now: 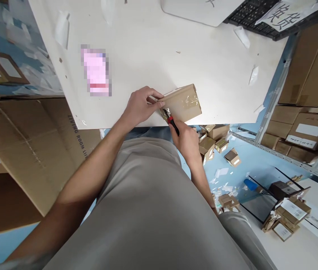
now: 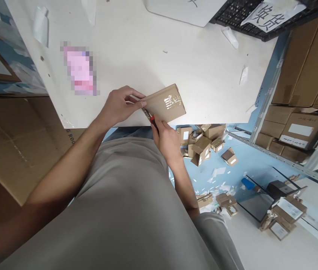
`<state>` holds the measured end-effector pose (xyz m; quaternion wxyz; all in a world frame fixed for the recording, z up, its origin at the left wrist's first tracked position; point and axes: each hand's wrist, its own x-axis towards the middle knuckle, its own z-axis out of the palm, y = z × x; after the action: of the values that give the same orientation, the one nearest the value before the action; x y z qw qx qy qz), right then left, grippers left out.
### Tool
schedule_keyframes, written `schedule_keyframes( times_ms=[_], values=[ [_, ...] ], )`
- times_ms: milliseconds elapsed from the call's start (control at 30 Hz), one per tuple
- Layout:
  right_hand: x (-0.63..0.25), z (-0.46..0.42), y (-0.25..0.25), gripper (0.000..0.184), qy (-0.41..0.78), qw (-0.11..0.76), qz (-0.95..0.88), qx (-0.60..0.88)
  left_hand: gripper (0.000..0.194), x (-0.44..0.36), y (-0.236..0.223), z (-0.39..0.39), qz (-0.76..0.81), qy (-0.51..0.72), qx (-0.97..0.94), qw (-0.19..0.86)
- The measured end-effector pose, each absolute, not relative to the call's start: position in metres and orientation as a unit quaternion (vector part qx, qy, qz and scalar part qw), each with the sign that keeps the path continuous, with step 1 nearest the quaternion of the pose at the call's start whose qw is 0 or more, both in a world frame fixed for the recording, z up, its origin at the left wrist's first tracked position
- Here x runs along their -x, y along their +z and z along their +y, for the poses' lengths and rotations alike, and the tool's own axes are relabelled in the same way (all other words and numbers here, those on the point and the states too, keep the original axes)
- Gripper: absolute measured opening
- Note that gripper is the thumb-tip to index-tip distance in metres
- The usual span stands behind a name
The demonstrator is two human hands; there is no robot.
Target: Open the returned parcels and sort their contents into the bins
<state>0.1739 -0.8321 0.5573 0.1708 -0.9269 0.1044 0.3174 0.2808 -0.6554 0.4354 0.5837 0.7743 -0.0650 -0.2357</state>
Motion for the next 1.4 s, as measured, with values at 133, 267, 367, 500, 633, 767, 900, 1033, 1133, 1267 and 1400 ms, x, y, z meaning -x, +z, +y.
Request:
schedule_keyframes(
  times_ms=[133,267,367,500,633,767,900,1033,1133,1267,1400],
  values=[
    [-0.18,-0.835,0.562,0.054,0.329,0.152,0.087,0.928,0.021,-0.28,0.435,-0.655,-0.065,-0.233,-0.766,0.596],
    [-0.181,-0.838,0.564,0.054,0.328,0.154,0.08,0.929,0.02,-0.28,0.433,-0.655,-0.064,-0.237,-0.765,0.595],
    [-0.18,-0.838,0.563,0.054,0.324,0.162,0.08,0.929,0.02,-0.28,0.432,-0.655,-0.061,-0.236,-0.763,0.599],
    [-0.178,-0.839,0.563,0.056,0.312,0.17,0.082,0.931,0.022,-0.278,0.429,-0.656,-0.06,-0.226,-0.762,0.604],
    [-0.179,-0.839,0.562,0.056,0.309,0.164,0.081,0.933,0.022,-0.276,0.427,-0.656,-0.063,-0.22,-0.763,0.605],
    [-0.183,-0.837,0.561,0.053,0.319,0.163,0.069,0.931,0.02,-0.275,0.427,-0.657,-0.063,-0.219,-0.763,0.605],
    [-0.186,-0.835,0.563,0.052,0.331,0.141,0.06,0.931,0.021,-0.273,0.427,-0.658,-0.055,-0.216,-0.765,0.605],
    [-0.181,-0.837,0.573,0.05,0.365,0.099,0.057,0.924,0.019,-0.268,0.428,-0.661,-0.051,-0.213,-0.764,0.607],
    [-0.173,-0.842,0.581,0.05,0.386,0.079,0.06,0.917,0.019,-0.261,0.432,-0.666,-0.054,-0.215,-0.765,0.605],
    [-0.162,-0.846,0.585,0.052,0.401,0.073,0.072,0.911,0.018,-0.254,0.438,-0.672,-0.052,-0.215,-0.772,0.596],
    [-0.161,-0.843,0.577,0.051,0.39,0.08,0.085,0.913,0.018,-0.256,0.437,-0.673,-0.055,-0.2,-0.782,0.588]
  ],
)
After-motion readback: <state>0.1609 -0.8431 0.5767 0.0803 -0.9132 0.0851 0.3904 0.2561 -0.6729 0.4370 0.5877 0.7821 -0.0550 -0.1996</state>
